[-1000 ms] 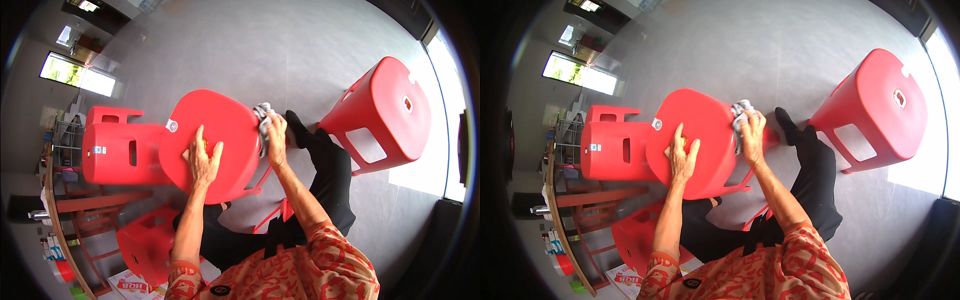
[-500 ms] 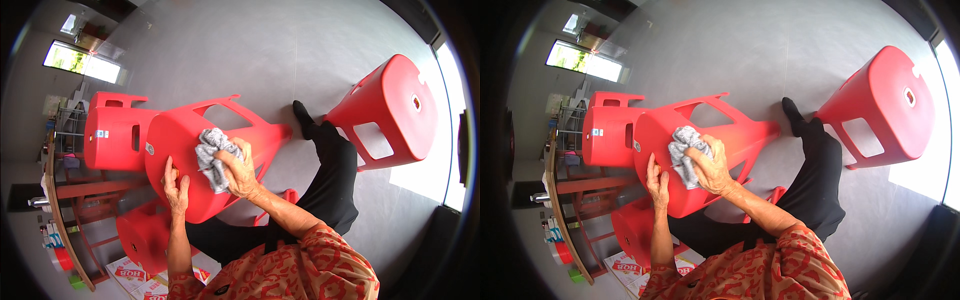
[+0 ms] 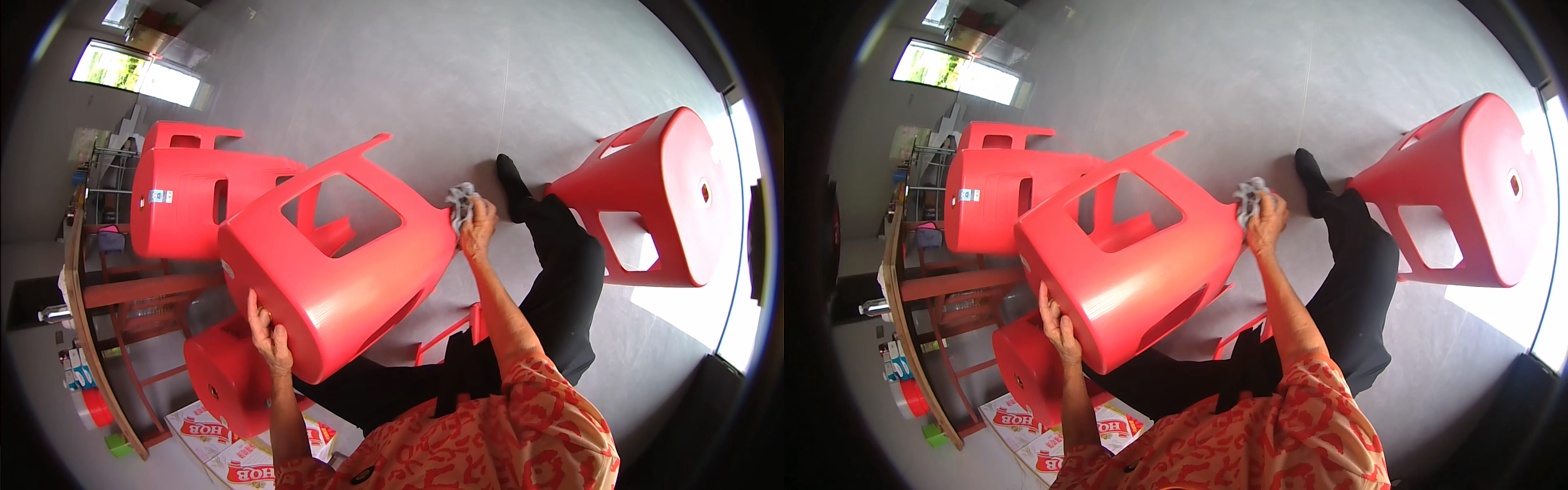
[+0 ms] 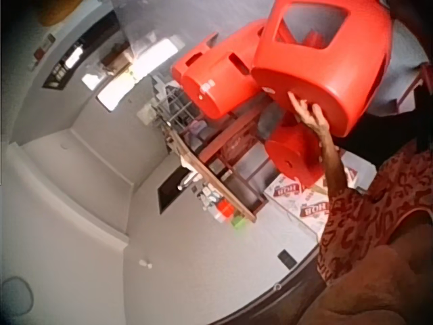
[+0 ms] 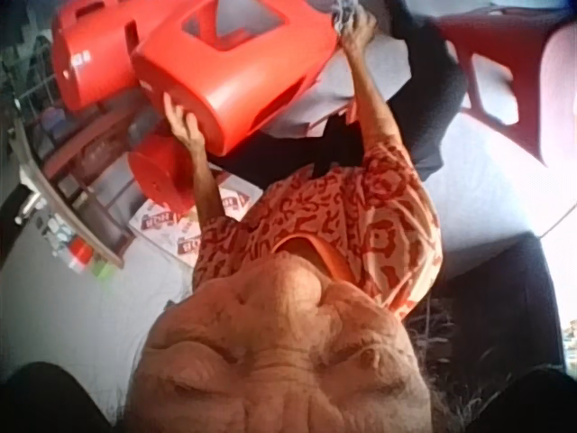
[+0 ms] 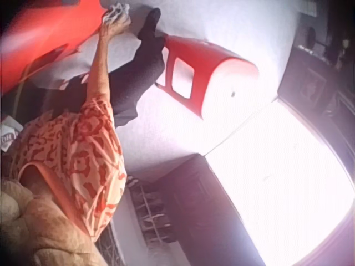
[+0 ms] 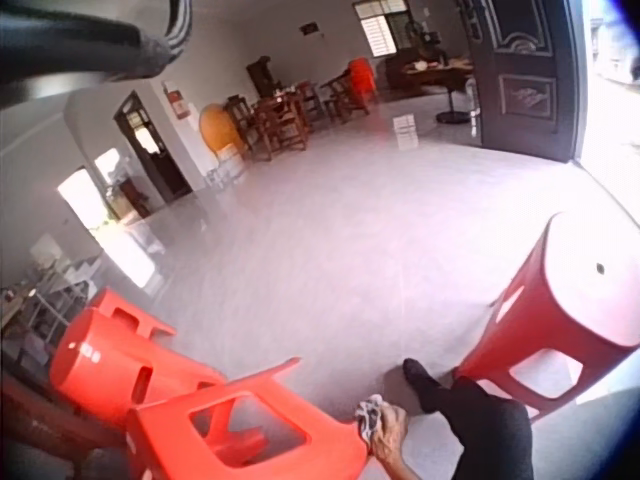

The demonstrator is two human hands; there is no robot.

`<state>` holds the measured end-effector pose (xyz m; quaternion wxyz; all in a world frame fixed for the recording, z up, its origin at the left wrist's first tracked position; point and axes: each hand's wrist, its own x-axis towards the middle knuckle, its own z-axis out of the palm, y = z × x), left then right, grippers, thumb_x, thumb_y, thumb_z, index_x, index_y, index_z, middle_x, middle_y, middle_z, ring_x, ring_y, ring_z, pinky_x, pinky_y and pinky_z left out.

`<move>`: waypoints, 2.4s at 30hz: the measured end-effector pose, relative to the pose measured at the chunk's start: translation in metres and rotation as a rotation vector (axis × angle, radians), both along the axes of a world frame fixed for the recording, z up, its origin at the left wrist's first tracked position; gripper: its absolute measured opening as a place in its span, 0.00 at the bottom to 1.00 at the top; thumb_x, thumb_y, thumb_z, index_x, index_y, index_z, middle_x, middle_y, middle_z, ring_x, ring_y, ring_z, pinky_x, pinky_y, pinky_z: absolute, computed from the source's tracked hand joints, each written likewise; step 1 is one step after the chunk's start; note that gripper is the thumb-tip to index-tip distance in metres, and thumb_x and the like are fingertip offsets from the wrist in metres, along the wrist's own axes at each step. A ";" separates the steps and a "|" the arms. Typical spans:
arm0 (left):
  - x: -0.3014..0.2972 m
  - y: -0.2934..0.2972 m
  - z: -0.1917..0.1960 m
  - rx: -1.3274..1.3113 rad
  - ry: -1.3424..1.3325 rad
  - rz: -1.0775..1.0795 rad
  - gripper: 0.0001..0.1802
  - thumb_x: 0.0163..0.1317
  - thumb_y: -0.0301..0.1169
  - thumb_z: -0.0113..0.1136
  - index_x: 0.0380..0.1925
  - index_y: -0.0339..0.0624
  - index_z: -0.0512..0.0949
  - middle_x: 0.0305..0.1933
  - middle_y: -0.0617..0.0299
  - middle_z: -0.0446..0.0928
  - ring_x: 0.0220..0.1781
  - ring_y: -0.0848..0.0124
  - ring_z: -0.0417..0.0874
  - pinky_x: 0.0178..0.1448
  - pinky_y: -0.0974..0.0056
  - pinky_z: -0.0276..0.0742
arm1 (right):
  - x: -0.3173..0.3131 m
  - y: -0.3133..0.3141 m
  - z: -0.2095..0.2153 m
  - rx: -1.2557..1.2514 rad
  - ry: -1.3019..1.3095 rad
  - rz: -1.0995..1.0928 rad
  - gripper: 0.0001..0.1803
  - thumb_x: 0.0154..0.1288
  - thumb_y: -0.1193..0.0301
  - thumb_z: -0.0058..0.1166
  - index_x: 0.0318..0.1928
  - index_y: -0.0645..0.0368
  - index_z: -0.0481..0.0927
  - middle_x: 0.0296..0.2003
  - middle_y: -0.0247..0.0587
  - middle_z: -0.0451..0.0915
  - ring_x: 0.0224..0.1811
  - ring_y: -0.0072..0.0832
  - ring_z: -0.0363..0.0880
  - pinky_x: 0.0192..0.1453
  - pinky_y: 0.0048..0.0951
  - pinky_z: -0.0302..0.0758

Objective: The person sits on the floor and wipes a red plastic stool with a cloth. They clean the top surface, sides, and legs of the stool, rotating it to access different areas.

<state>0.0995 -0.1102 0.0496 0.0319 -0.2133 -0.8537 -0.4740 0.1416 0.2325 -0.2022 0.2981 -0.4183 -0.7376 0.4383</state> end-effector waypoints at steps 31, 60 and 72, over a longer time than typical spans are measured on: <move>0.007 -0.020 -0.002 -0.151 0.019 0.054 0.51 0.58 0.58 0.58 0.68 0.25 0.57 0.41 0.60 0.69 0.44 0.70 0.63 0.50 0.66 0.63 | -0.108 -0.019 0.136 0.040 -0.113 0.971 0.18 0.62 0.54 0.52 0.54 0.26 0.76 0.62 0.43 0.62 0.59 0.49 0.64 0.60 0.56 0.64; -0.006 0.011 0.000 -0.197 0.169 0.028 0.43 0.60 0.48 0.60 0.69 0.35 0.59 0.53 0.55 0.73 0.45 0.65 0.68 0.57 0.60 0.66 | 0.021 -0.086 0.211 -0.081 0.274 0.632 0.26 0.65 0.76 0.54 0.63 0.50 0.70 0.57 0.55 0.62 0.64 0.50 0.61 0.67 0.41 0.63; -0.008 0.009 -0.002 0.058 -0.004 0.014 0.40 0.61 0.34 0.59 0.70 0.32 0.56 0.33 0.67 0.66 0.36 0.75 0.67 0.48 0.71 0.66 | 0.002 -0.084 0.106 -0.029 0.087 -0.015 0.24 0.70 0.64 0.49 0.65 0.49 0.67 0.61 0.57 0.61 0.62 0.51 0.61 0.67 0.47 0.58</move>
